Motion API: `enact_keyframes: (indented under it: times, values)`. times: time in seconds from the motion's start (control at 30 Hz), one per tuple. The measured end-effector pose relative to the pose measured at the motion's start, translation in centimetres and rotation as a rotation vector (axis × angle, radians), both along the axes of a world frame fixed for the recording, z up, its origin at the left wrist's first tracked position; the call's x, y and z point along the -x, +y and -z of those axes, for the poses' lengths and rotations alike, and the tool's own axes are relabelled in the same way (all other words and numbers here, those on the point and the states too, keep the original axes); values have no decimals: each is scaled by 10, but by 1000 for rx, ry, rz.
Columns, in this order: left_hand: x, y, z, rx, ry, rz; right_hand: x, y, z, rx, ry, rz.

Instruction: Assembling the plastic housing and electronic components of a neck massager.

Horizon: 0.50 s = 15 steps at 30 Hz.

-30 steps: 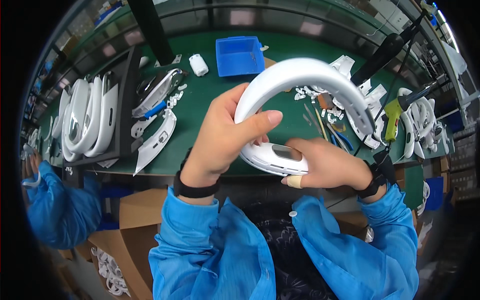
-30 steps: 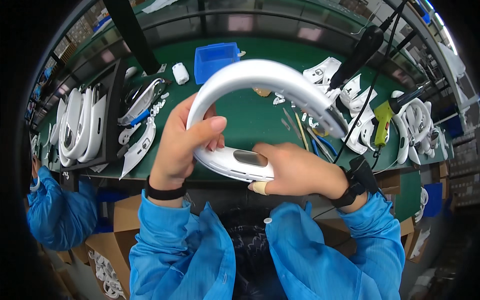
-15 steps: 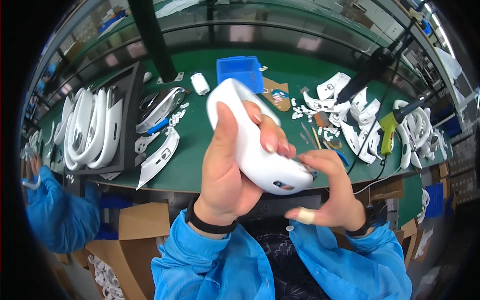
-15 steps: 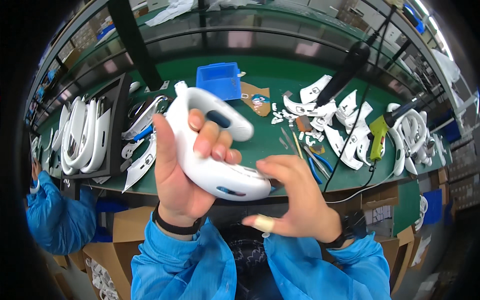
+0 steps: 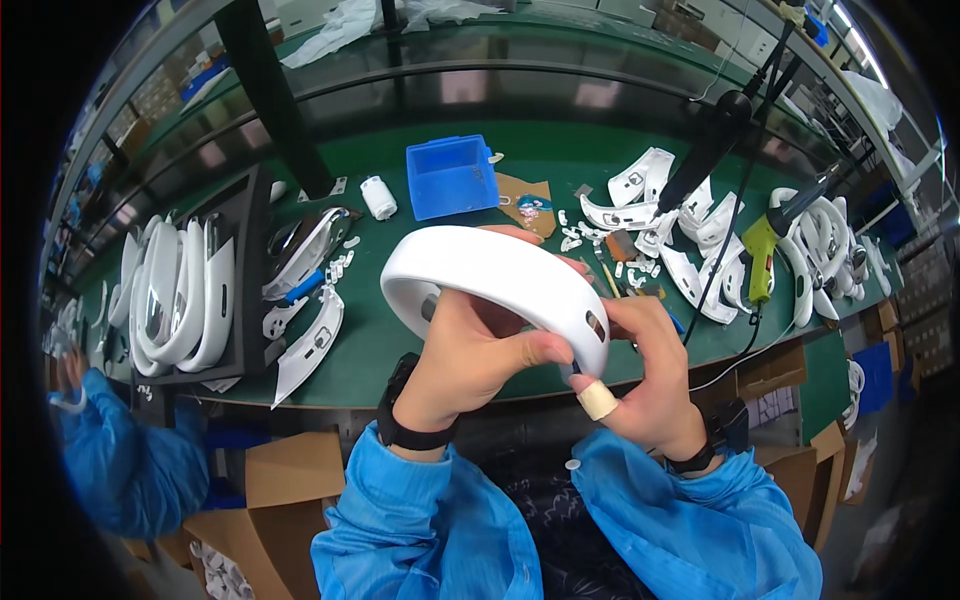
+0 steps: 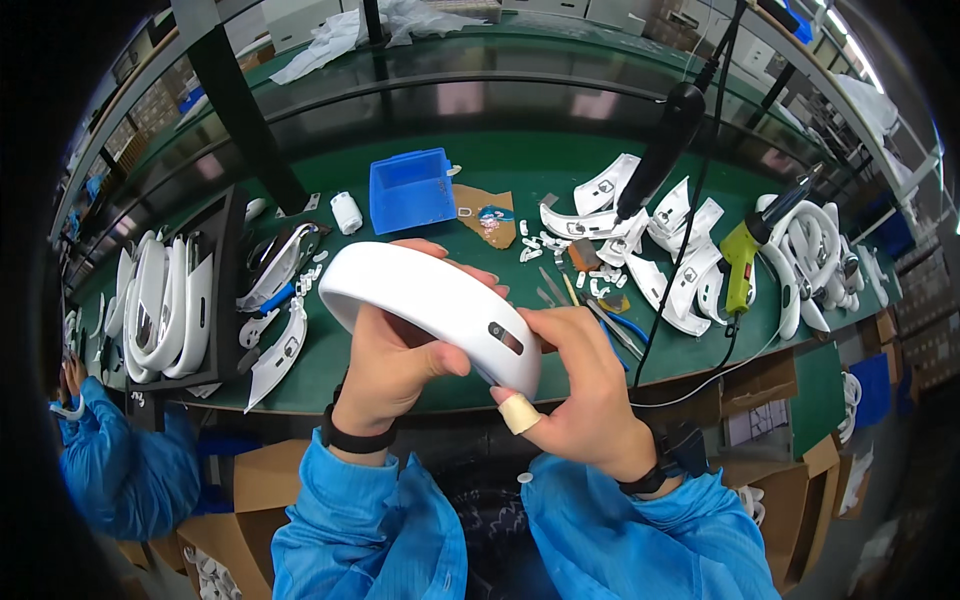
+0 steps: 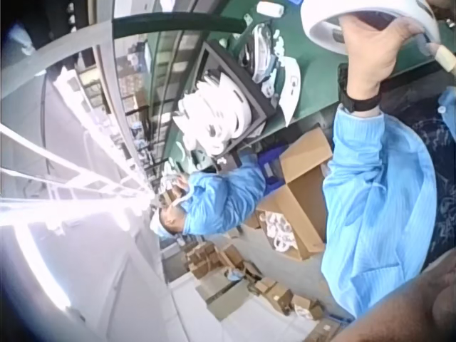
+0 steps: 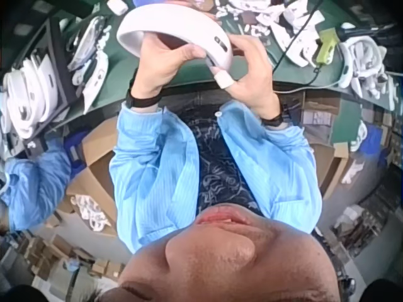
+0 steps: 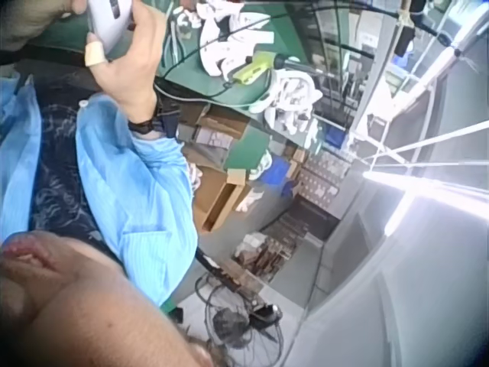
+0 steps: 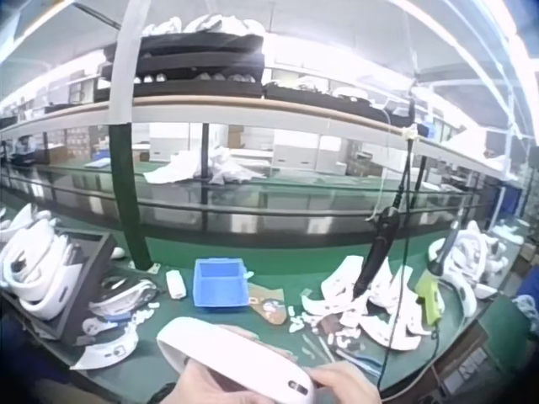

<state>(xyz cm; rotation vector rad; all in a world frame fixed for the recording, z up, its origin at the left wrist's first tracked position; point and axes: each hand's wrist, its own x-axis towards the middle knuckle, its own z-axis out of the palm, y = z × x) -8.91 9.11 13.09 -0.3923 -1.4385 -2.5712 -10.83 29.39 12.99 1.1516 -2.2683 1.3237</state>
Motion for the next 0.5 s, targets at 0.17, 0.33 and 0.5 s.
enact_keyframes:
  times: [0.17,0.33,0.5]
  values:
    - [3,-1,4,74,25,-10,2,7,-4,2,-32,-36]
    - [9,1,13,113,104,-61,10,10,-5,-37,-8,-41]
    - [9,3,12,78,96,-75,17,15,-6,-29,-80,-103]
